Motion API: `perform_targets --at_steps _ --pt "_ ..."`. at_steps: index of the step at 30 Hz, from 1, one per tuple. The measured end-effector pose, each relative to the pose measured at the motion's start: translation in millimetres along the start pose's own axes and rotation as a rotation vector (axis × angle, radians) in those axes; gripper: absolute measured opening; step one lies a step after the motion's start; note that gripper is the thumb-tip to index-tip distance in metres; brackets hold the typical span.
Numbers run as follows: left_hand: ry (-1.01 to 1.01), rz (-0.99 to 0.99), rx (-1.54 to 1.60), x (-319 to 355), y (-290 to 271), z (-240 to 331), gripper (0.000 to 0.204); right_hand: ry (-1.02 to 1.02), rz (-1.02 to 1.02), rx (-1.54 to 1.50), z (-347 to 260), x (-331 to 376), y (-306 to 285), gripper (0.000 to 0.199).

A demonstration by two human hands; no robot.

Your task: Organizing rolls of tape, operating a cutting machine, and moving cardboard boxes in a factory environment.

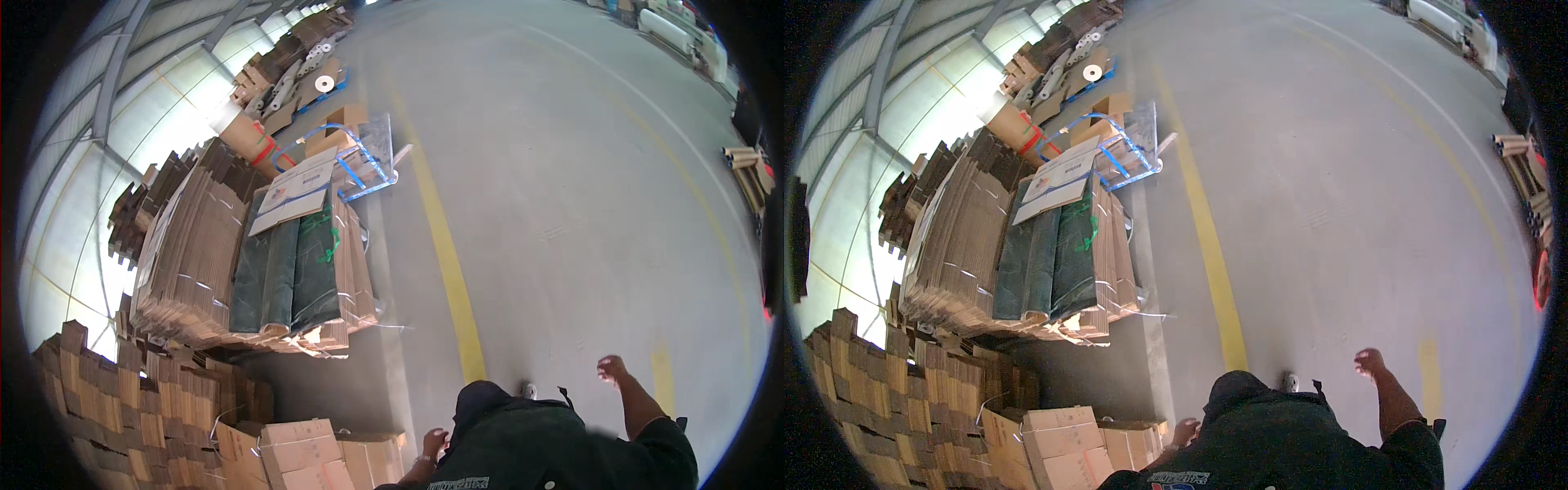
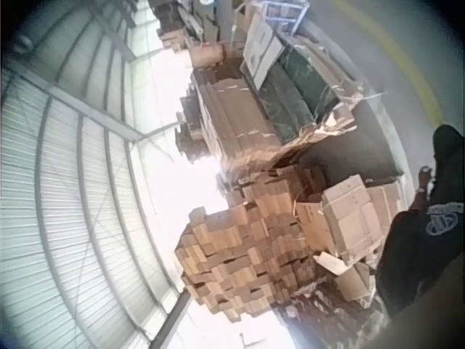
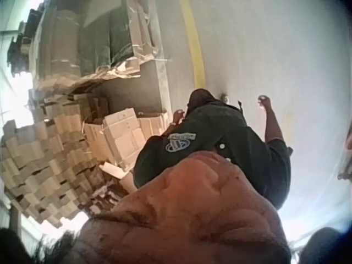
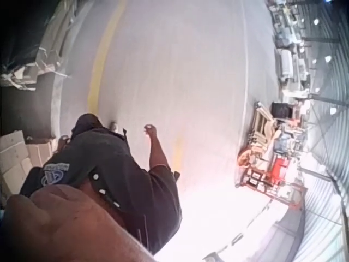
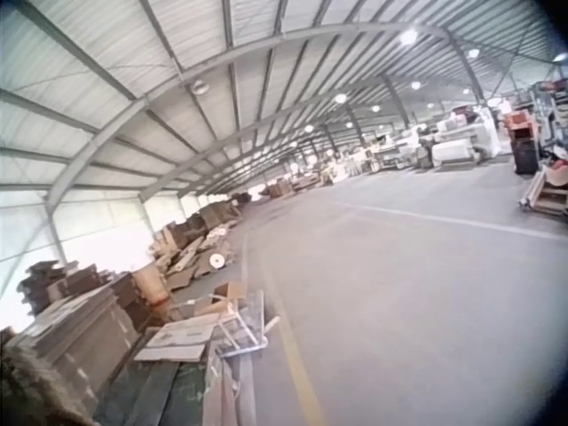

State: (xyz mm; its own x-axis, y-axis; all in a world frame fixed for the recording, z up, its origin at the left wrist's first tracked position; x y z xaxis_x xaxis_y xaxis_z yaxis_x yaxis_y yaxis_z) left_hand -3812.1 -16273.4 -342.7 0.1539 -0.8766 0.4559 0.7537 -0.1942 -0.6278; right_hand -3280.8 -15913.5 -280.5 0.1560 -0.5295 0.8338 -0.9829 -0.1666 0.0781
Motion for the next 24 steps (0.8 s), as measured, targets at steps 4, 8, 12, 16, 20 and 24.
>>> perform_targets --at_steps 4,8,12,16,20,24 --pt "0.082 0.125 0.163 -71 -33 51 0.02 -0.288 0.079 0.411 -157 -29 65 0.011" --pt "-0.251 0.044 0.619 -216 -63 62 0.009 -0.26 -0.037 0.236 -206 -108 71 0.01" --pt "-0.126 -0.035 0.24 -414 -140 112 0.016 -0.182 -0.032 0.331 -176 -159 35 0.009" --pt "0.038 0.303 0.52 -597 -245 178 0.03 -0.52 -0.037 0.682 -224 -153 69 0.014" --pt "-0.061 0.191 0.973 -746 -357 375 0.036 -0.675 0.038 1.47 -146 -266 -42 0.017" --pt "-0.012 0.288 0.903 -855 -384 379 0.034 -0.769 0.109 1.024 -273 -356 -15 0.014"
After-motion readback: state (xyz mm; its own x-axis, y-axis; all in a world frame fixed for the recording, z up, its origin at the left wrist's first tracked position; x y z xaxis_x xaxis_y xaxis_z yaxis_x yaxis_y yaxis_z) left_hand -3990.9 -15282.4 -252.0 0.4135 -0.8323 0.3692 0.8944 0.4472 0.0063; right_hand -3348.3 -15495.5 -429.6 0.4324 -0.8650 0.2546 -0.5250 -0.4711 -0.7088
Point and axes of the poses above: each hand's wrist, its own x-axis away from the middle knuckle, its own y-axis out of the palm, z = x × y, the point moved 2 cm from there along -x, towards the middle knuckle, and after that the axes turned 9 degrees about x, right-handed, at the moved point
